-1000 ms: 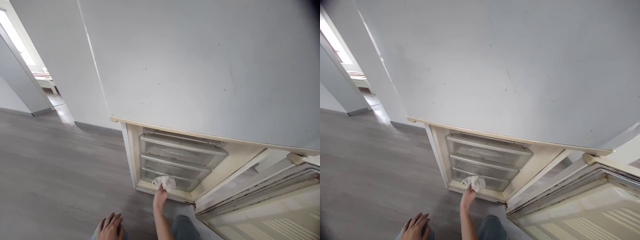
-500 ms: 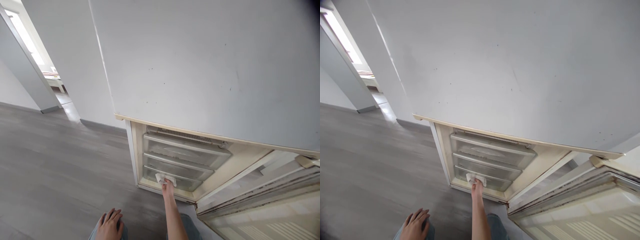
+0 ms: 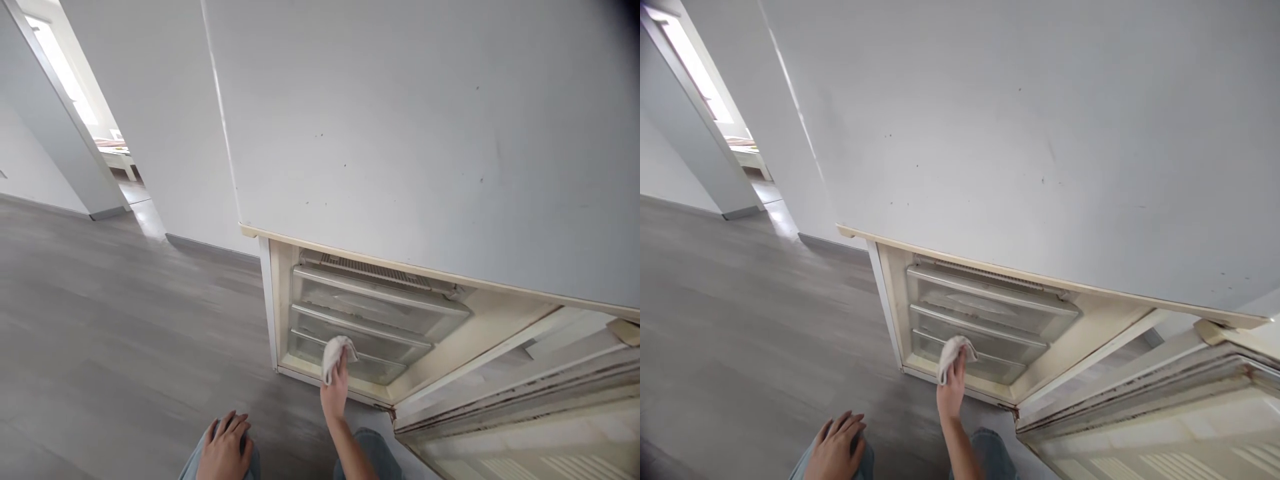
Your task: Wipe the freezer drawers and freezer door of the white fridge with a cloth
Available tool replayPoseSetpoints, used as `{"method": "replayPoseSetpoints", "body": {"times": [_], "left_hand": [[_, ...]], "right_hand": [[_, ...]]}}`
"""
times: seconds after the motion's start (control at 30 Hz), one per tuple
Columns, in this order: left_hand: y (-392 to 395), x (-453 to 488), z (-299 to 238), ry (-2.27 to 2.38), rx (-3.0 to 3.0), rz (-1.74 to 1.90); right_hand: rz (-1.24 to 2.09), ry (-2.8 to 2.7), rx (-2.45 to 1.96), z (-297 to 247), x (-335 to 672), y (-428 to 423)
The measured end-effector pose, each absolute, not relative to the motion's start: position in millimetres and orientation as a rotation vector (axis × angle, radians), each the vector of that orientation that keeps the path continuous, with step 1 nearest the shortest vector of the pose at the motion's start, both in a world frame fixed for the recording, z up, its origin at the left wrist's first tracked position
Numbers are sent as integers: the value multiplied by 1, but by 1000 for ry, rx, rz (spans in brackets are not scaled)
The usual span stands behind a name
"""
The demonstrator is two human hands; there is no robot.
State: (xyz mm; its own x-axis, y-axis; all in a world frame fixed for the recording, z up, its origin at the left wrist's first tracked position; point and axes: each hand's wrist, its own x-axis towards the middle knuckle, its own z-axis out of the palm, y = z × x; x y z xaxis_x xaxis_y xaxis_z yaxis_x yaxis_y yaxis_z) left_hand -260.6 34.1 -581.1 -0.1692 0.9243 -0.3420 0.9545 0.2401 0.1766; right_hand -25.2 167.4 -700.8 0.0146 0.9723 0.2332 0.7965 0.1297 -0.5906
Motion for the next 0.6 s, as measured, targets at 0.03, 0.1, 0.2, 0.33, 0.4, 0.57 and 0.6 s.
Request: {"method": "replayPoseSetpoints", "body": {"times": [0.03,0.1,0.2,0.33,0.4,0.57,0.6], "left_hand": [[33,-261,-582,2151,1727,-104],[31,-262,-585,2158,1725,-92],[28,-265,-591,2137,1717,-72],[25,-269,-597,2121,1709,-63],[24,-270,-600,2117,1716,-37],[22,-273,-603,2089,1700,18],[22,-273,-603,2092,1700,15]], "right_hand": [[337,-1872,-1716,-699,-32,173],[273,-2081,-1678,-697,-44,185],[251,-2395,-1454,-699,-60,205],[319,-2580,-1265,-710,-77,225],[384,-2667,-1202,-719,-80,231],[561,-2742,-1285,-746,-63,232],[572,-2738,-1315,-750,-57,231]]}}
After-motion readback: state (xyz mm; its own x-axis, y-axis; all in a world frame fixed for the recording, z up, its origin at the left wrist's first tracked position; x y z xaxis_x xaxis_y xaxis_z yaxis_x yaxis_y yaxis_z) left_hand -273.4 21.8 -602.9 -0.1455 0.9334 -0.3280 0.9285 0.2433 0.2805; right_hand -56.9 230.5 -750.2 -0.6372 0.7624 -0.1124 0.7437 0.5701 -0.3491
